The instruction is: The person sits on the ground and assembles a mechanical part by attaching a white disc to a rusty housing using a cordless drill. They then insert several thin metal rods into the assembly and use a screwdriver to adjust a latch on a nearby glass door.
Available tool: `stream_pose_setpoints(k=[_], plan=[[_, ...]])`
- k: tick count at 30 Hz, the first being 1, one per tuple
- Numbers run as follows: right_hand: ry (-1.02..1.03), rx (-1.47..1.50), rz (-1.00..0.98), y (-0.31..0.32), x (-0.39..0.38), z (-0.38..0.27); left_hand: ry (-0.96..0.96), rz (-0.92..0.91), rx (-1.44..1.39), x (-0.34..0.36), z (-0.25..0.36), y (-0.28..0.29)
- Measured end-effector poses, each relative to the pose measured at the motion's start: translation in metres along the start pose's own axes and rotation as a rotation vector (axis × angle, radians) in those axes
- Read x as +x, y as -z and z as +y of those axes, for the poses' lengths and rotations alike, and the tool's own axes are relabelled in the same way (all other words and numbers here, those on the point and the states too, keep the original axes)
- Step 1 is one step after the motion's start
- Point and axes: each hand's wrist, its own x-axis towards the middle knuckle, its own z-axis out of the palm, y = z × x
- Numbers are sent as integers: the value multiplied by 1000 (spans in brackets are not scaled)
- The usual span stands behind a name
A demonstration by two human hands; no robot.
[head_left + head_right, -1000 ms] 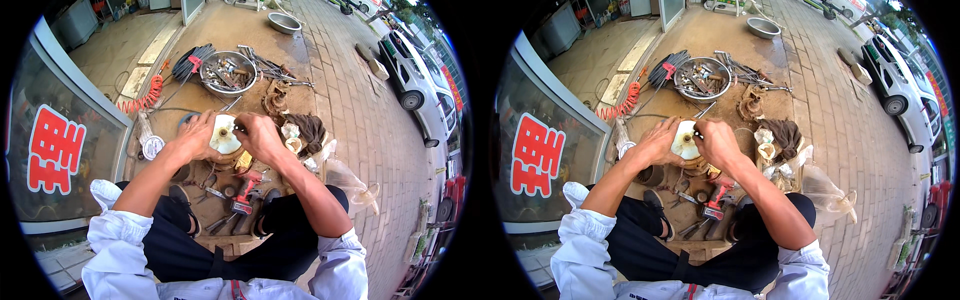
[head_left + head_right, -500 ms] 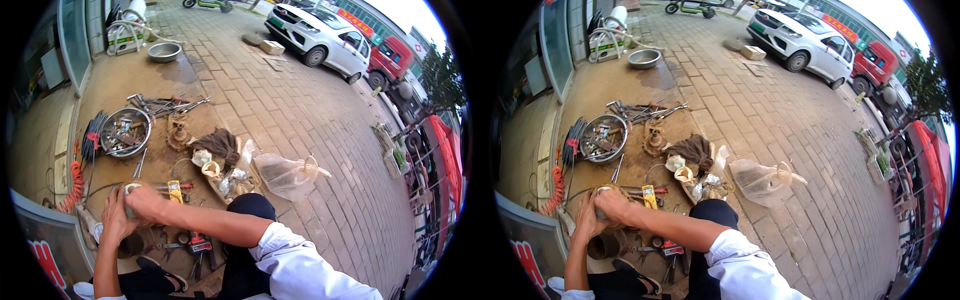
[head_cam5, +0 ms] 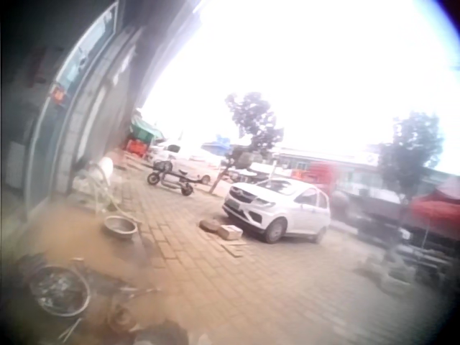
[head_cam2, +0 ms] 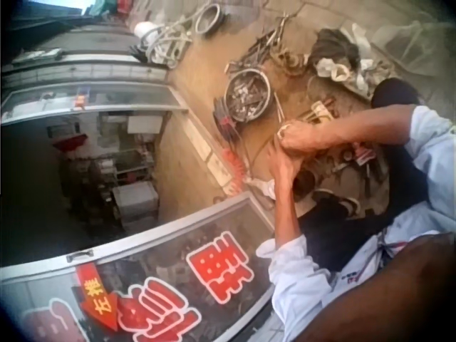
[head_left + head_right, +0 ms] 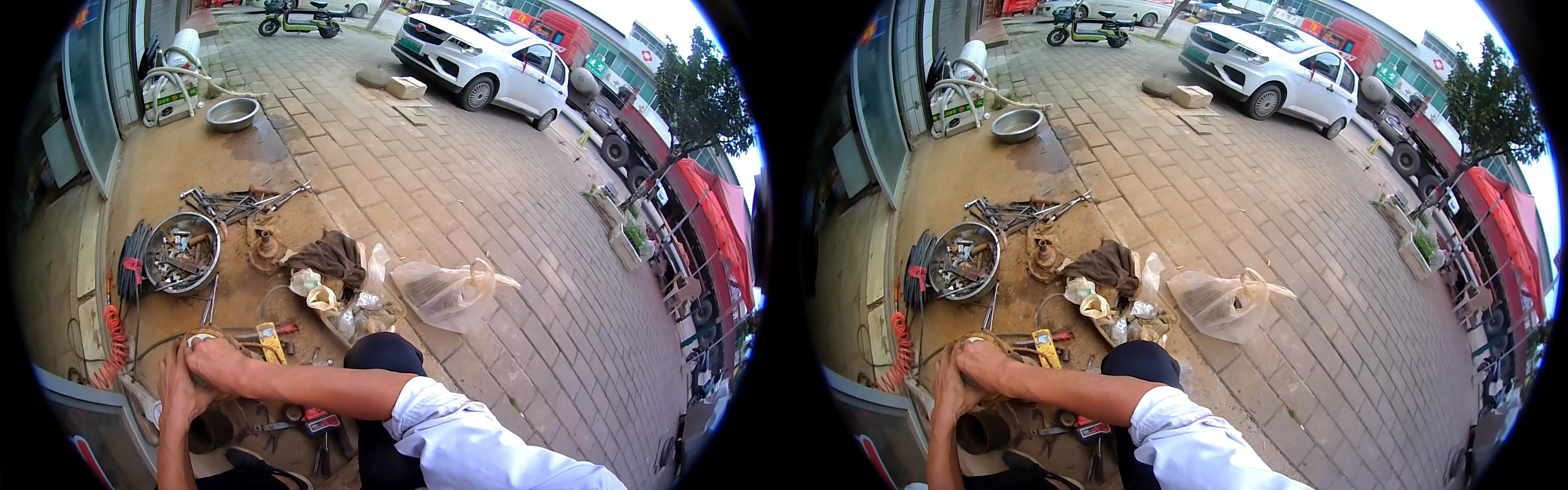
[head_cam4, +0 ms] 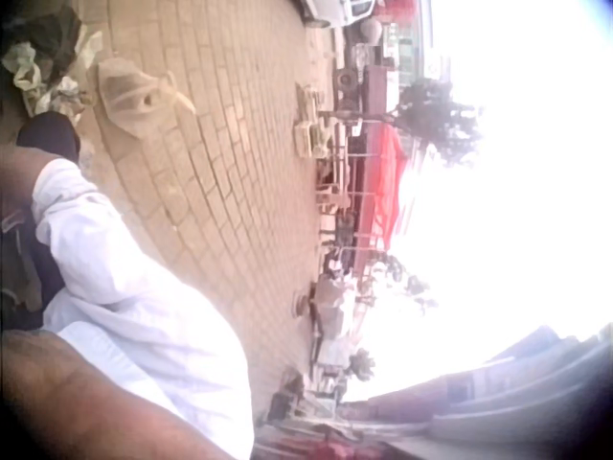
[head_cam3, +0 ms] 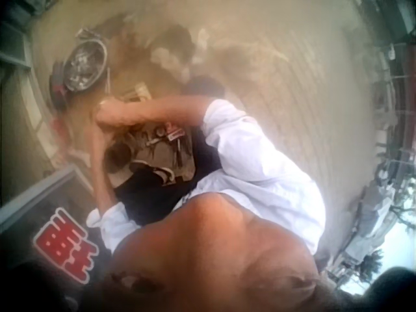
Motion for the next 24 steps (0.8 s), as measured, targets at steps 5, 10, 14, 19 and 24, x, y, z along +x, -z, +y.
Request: stream_pose_setpoints(k=[5, 10, 14, 19, 24], plan=[[-47, -15, -62, 2, 3, -3, -38, 15, 11, 1, -5, -2], [-55, -3, -39, 8, 4, -5, -34, 4, 12, 1, -5, -1], [-128, -34, -162, 17, 2, -6, 6, -34, 17, 0, 1, 3], [-131, 49, -37, 24, 2, -9, 26, -48, -2, -1, 7, 9], [-131, -15, -169, 28, 4, -10, 55, -31, -8, -2, 11, 10]])
